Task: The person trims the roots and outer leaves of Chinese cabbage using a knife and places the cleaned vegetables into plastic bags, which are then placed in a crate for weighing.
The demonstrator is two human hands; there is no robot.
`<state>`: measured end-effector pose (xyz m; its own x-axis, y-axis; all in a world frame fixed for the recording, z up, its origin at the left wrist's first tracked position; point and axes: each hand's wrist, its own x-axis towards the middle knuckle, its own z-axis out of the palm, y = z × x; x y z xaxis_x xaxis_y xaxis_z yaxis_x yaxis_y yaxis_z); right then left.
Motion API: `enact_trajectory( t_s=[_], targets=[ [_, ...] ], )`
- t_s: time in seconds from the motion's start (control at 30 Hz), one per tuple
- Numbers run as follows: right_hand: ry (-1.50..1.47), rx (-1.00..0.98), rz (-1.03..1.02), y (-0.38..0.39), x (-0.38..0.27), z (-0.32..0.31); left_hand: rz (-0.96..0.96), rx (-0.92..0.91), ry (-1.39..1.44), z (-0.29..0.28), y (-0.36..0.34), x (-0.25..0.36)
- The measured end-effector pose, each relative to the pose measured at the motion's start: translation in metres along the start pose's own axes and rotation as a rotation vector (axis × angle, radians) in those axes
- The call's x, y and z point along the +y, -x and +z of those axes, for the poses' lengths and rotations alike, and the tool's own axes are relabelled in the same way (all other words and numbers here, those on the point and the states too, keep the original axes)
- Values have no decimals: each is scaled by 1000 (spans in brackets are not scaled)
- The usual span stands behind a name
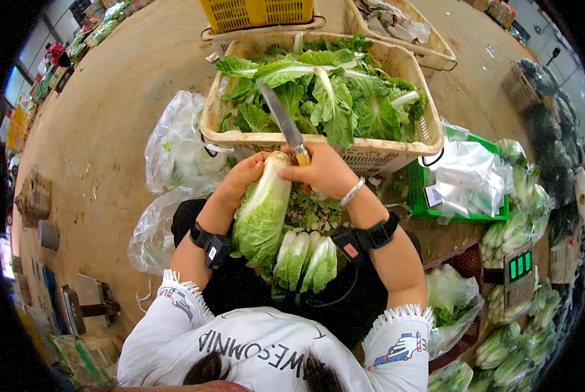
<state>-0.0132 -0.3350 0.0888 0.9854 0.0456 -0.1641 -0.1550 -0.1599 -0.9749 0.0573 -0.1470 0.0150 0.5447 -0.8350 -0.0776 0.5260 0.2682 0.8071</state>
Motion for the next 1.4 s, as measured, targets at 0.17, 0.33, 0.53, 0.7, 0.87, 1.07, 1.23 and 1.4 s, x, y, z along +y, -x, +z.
enact_trajectory(
  t_s=[0.17, 0.33, 0.53, 0.7, 0.87, 1.07, 1.23, 1.4],
  targets=[
    [43, -64, 105, 6, 0, -1, -36, -24, -89, 4, -5, -8],
    [227, -234, 126, -6, -15, -15, -117, -297, -195, 21, 3, 19],
    [746, -437, 55, -55, -72, -25, -140, -145, -189, 3, -3, 32],
    [1400, -187, -253, -105, -109, -20, 43, -214, 54, -16, -4, 30],
    [1173, 432, -306, -113, -104, -70, 58, 0, 70, -15, -10, 30],
    [646, 155, -145, -62, -34, 28, 203, 110, -44, -17, -15, 27],
    [647, 39, -26, -71, -20, 13, 265, 254, -560, -14, -18, 22],
    [631, -63, 10, -76, -38, -4, 140, 213, -404, -14, -4, 41]
  ],
)
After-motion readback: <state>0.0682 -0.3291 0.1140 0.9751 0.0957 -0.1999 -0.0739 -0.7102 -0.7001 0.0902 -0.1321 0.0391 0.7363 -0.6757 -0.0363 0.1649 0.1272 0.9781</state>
